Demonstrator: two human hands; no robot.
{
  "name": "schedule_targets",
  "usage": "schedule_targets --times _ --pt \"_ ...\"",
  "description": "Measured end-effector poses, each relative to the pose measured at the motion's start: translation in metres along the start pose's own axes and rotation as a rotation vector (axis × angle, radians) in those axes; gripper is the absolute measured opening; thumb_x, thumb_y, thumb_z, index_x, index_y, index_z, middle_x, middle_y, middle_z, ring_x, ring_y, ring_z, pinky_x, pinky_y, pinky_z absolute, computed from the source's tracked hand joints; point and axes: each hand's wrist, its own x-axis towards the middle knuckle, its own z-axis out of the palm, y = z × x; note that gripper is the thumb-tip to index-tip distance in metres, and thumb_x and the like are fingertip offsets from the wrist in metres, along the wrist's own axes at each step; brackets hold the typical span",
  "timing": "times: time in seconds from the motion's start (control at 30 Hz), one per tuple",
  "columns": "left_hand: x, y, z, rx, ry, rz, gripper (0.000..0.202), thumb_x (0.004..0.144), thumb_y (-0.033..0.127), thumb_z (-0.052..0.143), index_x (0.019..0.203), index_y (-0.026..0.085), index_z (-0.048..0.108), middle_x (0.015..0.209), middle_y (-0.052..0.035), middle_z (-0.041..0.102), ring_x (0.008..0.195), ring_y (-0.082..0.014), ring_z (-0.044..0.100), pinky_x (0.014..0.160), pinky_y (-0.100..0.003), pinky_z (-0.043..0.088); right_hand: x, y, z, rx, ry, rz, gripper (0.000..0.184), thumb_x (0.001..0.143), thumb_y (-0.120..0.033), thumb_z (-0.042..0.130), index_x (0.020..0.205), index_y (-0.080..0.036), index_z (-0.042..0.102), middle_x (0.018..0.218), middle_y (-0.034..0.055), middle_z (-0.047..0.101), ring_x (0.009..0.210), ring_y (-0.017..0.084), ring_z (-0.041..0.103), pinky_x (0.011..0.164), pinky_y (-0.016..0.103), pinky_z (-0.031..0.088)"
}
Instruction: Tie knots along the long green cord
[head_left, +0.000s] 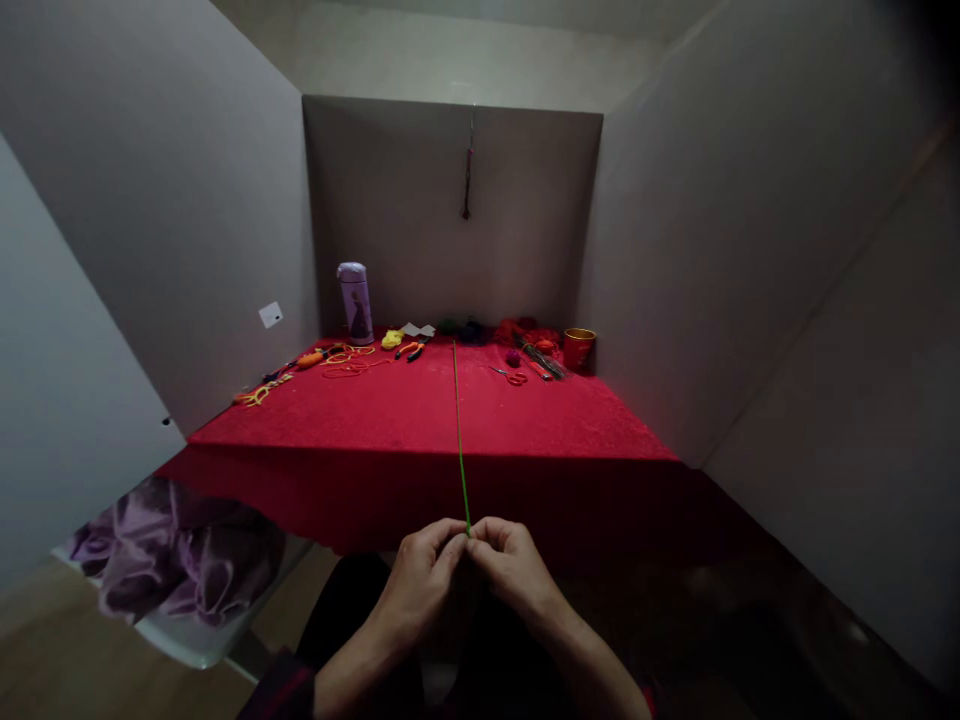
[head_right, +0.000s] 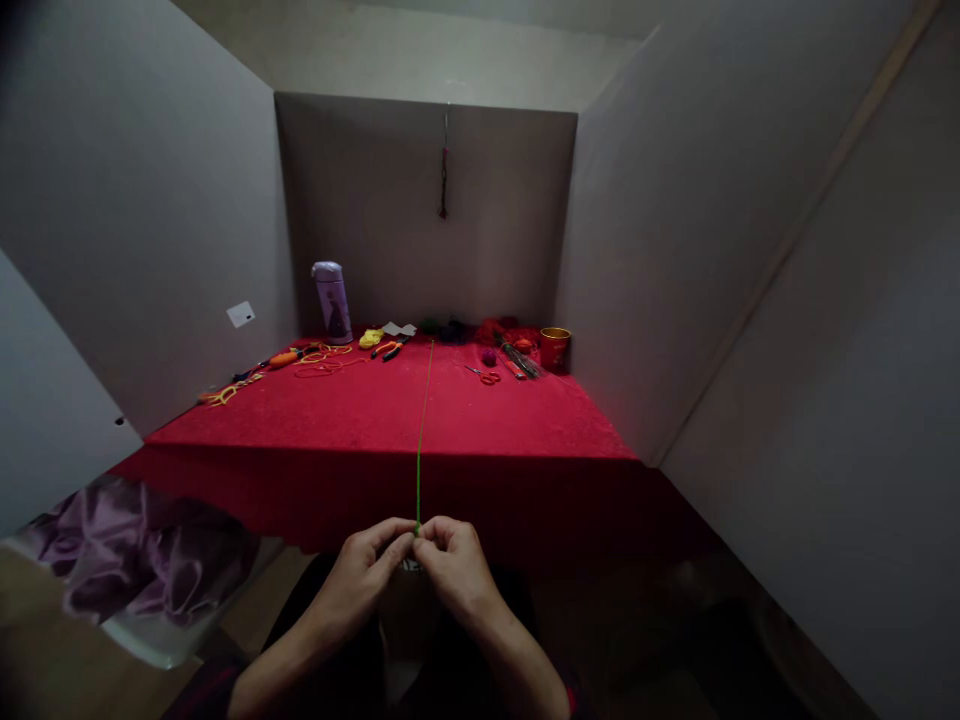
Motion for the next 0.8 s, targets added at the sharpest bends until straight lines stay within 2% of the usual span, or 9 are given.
schedule_targets --times 0.13,0.27,0.43,0.53,0.67,0.73,0.8 --pt "0.003 0.0 -0.001 0.001 -0.014 -0.06 0.022 0.081 0.027 0.05 0.081 0.017 0.069 0.078 -0.0037 0.069 0.076 -0.0184 0.062 0.068 -0.024 0.043 -0.008 -0.009 -0.004 -0.189 0.022 -0.064 0.017 0.074 -0.025 0.054 0.063 -0.013 0.058 0.058 -0.001 0.051 0.056 0.01 0.044 0.05 0.019 0.032" --pt "0.004 0.0 -0.002 0.031 -0.009 -0.061 0.022 0.079 0.028 0.051 0.074 0.017 0.069 0.073 -0.0035 0.069 0.071 -0.0179 0.061 0.064 -0.024 0.042 -0.019 -0.019 -0.009 -0.368 0.028 -0.158 0.022 0.082 -0.023 0.046 0.069 -0.016 0.062 0.064 0.0012 0.06 0.062 0.013 0.051 0.056 0.021 0.035" --pt "0.005 -0.005 0.003 -0.067 0.039 -0.106 0.023 0.077 0.031 0.053 0.068 0.015 0.066 0.064 -0.002 0.065 0.064 -0.0152 0.057 0.059 -0.023 0.04 -0.036 -0.021 -0.008 -0.528 0.088 -0.16 0.025 0.087 -0.027 0.042 0.073 -0.019 0.061 0.067 0.0024 0.061 0.062 0.014 0.053 0.056 0.022 0.034" --pt "0.004 -0.008 0.008 -0.33 0.019 -0.227 0.023 0.075 0.035 0.058 0.066 0.013 0.061 0.061 -0.0004 0.061 0.051 -0.0096 0.049 0.049 -0.02 0.035 -0.044 -0.01 0.002 -0.462 0.03 -0.122 0.025 0.086 -0.027 0.043 0.069 -0.017 0.058 0.063 0.0005 0.057 0.057 0.012 0.049 0.053 0.021 0.032" --pt "0.003 -0.007 0.011 -0.607 -0.079 -0.312 0.029 0.075 0.042 0.059 0.07 0.013 0.054 0.061 0.0006 0.06 0.036 -0.0027 0.035 0.038 -0.018 0.023 -0.042 0.014 0.01 -0.192 -0.055 -0.037 0.026 0.085 -0.029 0.043 0.073 -0.015 0.06 0.063 -0.0004 0.055 0.056 0.01 0.046 0.05 0.019 0.032" --pt "0.002 -0.006 0.011 -0.643 -0.068 -0.316 0.032 0.073 0.043 0.062 0.068 0.014 0.052 0.054 0.0034 0.055 0.035 -0.0023 0.034 0.038 -0.017 0.022 -0.036 0.024 0.004 -0.154 -0.022 -0.002 0.026 0.084 -0.029 0.045 0.07 -0.014 0.061 0.059 -0.0004 0.054 0.054 0.01 0.045 0.049 0.019 0.033" --pt "0.002 -0.005 0.01 -0.63 -0.045 -0.332 0.033 0.071 0.044 0.063 0.068 0.014 0.051 0.051 0.0052 0.05 0.035 -0.0023 0.034 0.038 -0.016 0.021 -0.028 0.029 -0.007 -0.205 0.077 0.002 0.024 0.081 -0.029 0.047 0.069 -0.014 0.062 0.06 0.0011 0.055 0.054 0.011 0.047 0.049 0.02 0.035"
